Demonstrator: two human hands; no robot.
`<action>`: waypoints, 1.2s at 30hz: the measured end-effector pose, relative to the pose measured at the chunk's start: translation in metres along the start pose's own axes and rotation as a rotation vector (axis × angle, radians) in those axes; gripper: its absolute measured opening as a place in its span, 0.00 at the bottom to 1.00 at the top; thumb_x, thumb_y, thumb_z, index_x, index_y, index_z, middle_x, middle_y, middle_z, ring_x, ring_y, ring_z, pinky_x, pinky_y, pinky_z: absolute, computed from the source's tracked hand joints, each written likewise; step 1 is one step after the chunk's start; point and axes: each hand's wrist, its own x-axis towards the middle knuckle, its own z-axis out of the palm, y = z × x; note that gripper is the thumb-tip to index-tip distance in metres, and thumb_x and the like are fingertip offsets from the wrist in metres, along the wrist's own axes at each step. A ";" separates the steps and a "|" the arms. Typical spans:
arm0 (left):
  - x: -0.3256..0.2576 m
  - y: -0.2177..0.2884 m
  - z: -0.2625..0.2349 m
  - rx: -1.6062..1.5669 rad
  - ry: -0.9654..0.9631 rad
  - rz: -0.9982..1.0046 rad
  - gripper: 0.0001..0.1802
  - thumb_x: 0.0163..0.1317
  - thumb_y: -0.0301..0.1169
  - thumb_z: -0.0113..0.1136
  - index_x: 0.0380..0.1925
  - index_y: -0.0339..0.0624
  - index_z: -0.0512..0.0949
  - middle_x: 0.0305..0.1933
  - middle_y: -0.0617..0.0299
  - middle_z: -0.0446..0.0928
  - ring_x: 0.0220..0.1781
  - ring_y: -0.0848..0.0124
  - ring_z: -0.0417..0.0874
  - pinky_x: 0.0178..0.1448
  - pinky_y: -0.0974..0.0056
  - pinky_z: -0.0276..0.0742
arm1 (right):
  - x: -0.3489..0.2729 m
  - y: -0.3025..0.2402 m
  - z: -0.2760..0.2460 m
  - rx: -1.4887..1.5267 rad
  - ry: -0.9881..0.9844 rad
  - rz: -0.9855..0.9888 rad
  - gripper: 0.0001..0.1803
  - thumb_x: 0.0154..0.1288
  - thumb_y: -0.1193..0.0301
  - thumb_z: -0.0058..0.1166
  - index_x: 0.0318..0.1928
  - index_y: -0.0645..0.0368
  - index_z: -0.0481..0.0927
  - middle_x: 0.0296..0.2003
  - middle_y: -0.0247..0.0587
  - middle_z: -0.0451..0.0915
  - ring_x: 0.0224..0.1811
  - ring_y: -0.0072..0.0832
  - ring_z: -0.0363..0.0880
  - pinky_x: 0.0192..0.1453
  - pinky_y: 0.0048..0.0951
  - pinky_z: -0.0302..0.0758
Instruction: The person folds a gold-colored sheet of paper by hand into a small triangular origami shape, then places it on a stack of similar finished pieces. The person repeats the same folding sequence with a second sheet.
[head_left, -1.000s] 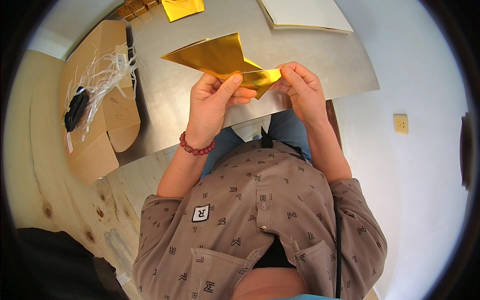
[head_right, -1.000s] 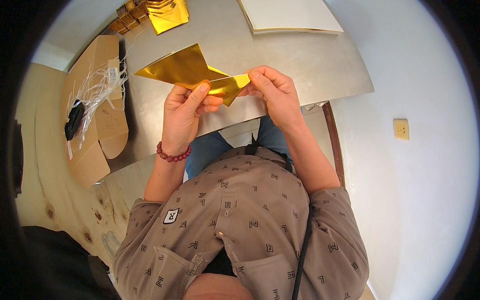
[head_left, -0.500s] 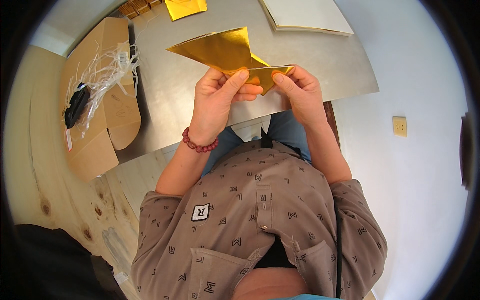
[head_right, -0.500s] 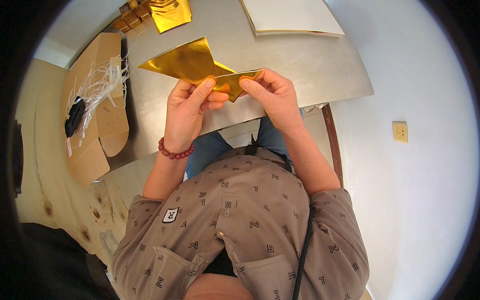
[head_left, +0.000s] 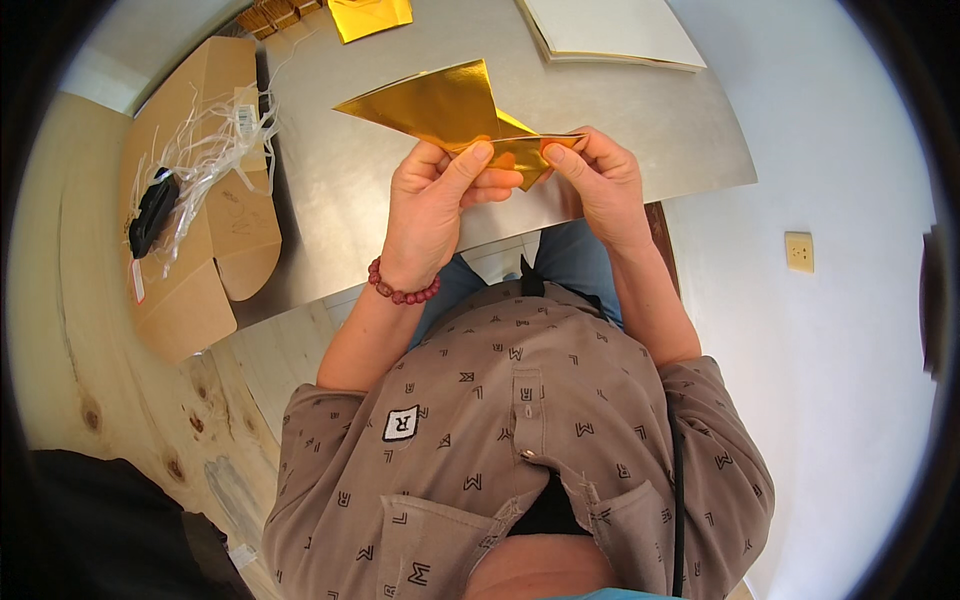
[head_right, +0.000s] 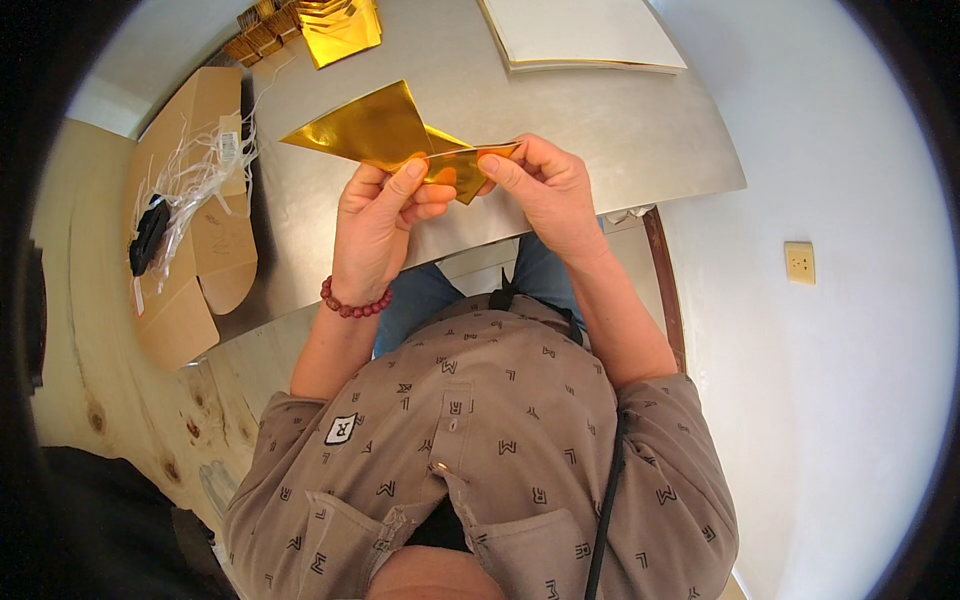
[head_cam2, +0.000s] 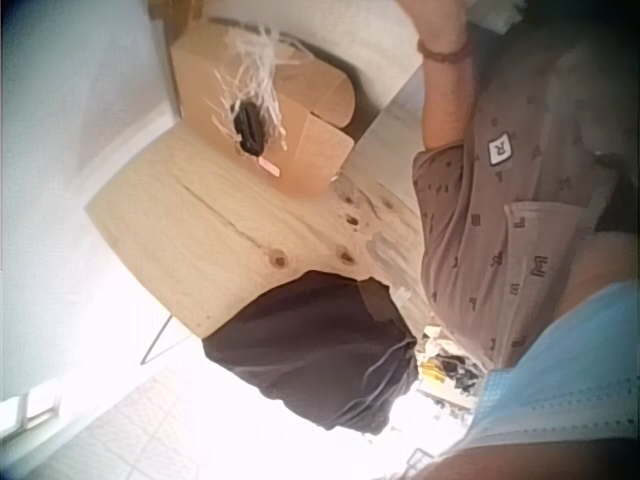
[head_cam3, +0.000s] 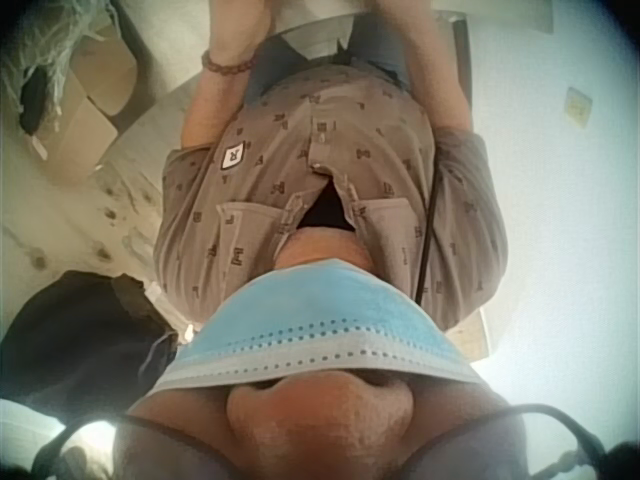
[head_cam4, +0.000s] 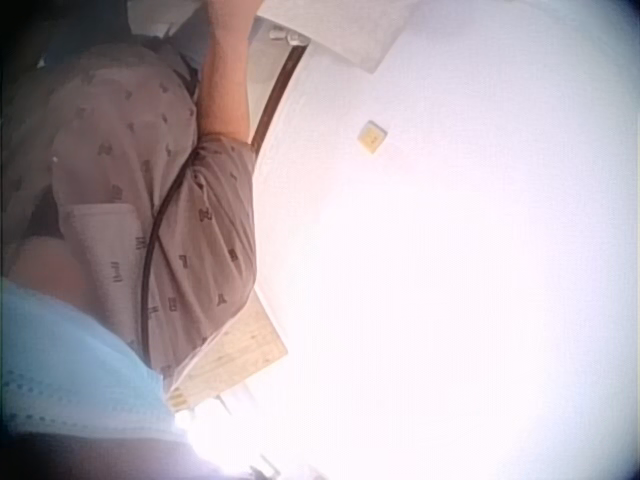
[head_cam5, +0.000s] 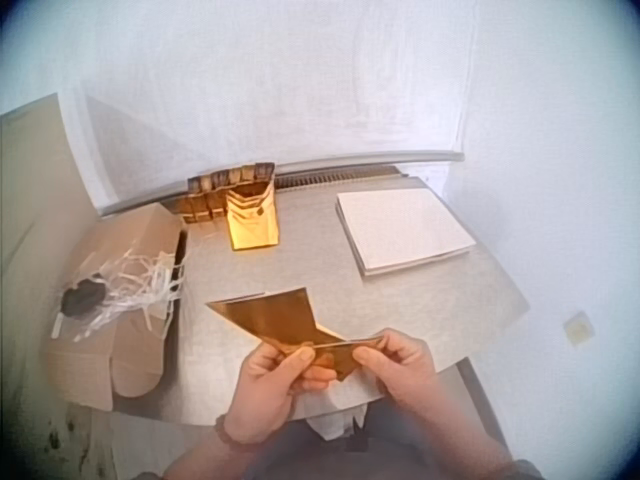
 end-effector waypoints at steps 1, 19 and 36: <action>0.001 0.000 -0.001 -0.006 0.010 -0.018 0.10 0.78 0.30 0.60 0.51 0.34 0.79 0.48 0.51 0.88 0.43 0.65 0.93 0.46 0.66 0.92 | -0.001 -0.001 0.000 0.022 -0.017 0.018 0.09 0.76 0.69 0.64 0.38 0.60 0.85 0.33 0.31 0.87 0.37 0.14 0.78 0.45 0.20 0.72; 0.006 0.004 -0.002 0.114 0.096 -0.029 0.07 0.75 0.31 0.65 0.41 0.37 0.83 0.36 0.66 0.84 0.18 0.83 0.70 0.23 0.76 0.63 | -0.005 -0.004 -0.001 0.030 -0.048 0.201 0.10 0.76 0.68 0.65 0.45 0.63 0.86 0.41 0.38 0.89 0.40 0.21 0.85 0.49 0.23 0.78; 0.016 -0.005 0.003 0.122 0.130 0.070 0.09 0.73 0.32 0.68 0.40 0.37 0.84 0.33 0.65 0.84 0.18 0.83 0.71 0.20 0.74 0.65 | -0.003 -0.001 0.003 0.086 -0.006 0.245 0.12 0.73 0.69 0.67 0.51 0.62 0.87 0.39 0.32 0.87 0.39 0.18 0.83 0.47 0.21 0.77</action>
